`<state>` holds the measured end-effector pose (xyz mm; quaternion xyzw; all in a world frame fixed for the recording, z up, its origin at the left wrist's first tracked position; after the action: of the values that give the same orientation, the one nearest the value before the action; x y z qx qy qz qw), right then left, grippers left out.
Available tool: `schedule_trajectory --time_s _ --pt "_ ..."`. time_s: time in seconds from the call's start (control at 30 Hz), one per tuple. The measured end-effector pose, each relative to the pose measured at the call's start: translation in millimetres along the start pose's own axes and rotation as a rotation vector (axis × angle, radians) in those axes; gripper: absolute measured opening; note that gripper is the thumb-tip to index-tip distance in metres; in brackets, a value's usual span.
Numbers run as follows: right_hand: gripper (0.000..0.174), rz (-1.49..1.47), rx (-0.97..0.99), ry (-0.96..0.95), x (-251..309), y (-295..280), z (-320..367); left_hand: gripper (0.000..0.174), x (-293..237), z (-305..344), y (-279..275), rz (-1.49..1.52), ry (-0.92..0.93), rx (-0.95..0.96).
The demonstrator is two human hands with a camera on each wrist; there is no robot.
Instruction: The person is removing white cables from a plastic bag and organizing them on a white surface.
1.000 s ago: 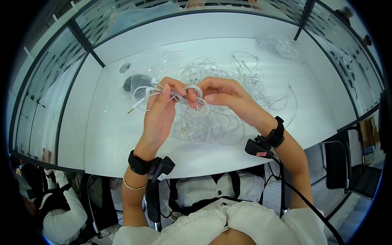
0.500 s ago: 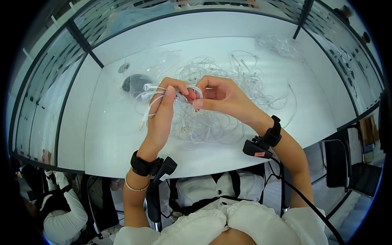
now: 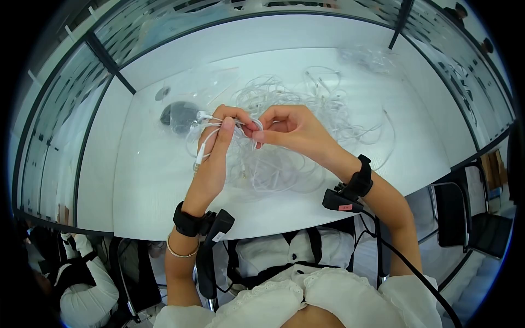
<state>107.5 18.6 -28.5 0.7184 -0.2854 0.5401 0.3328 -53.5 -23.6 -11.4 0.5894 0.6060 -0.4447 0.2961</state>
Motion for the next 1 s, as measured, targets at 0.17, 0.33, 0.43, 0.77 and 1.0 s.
schedule_trajectory --time_s 0.17,0.33,0.43,0.77,1.0 --pt "0.017 0.063 0.001 -0.018 0.2 -3.0 0.8 0.033 0.6 -1.2 -2.0 -0.105 0.072 0.041" --pt "0.017 0.019 0.038 0.058 3.9 -4.1 4.3 0.033 -0.1 -2.9 -4.5 -0.07 0.022 0.08" --pt "0.02 -0.047 0.085 0.088 8.0 -4.2 5.7 0.031 5.7 -4.6 -7.5 0.137 -0.059 0.071" --pt "0.029 0.052 0.114 -0.017 12.3 -2.8 3.7 0.03 1.7 -3.1 -3.4 0.268 -0.039 0.039" --pt "0.021 0.012 0.011 0.018 10.6 -5.6 0.9 0.029 5.3 -1.6 -0.1 0.271 -0.041 0.065"
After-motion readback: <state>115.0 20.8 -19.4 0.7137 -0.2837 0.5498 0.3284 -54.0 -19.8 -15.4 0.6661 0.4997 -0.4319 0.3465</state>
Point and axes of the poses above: each hand's wrist, its own z-axis away from the middle knuckle, its own y-axis out of the palm, x = y × z, the point moved 3 cm from there along -z, towards the middle knuckle, and after that the axes turned 4 degrees about -z, right-handed, at the moved point
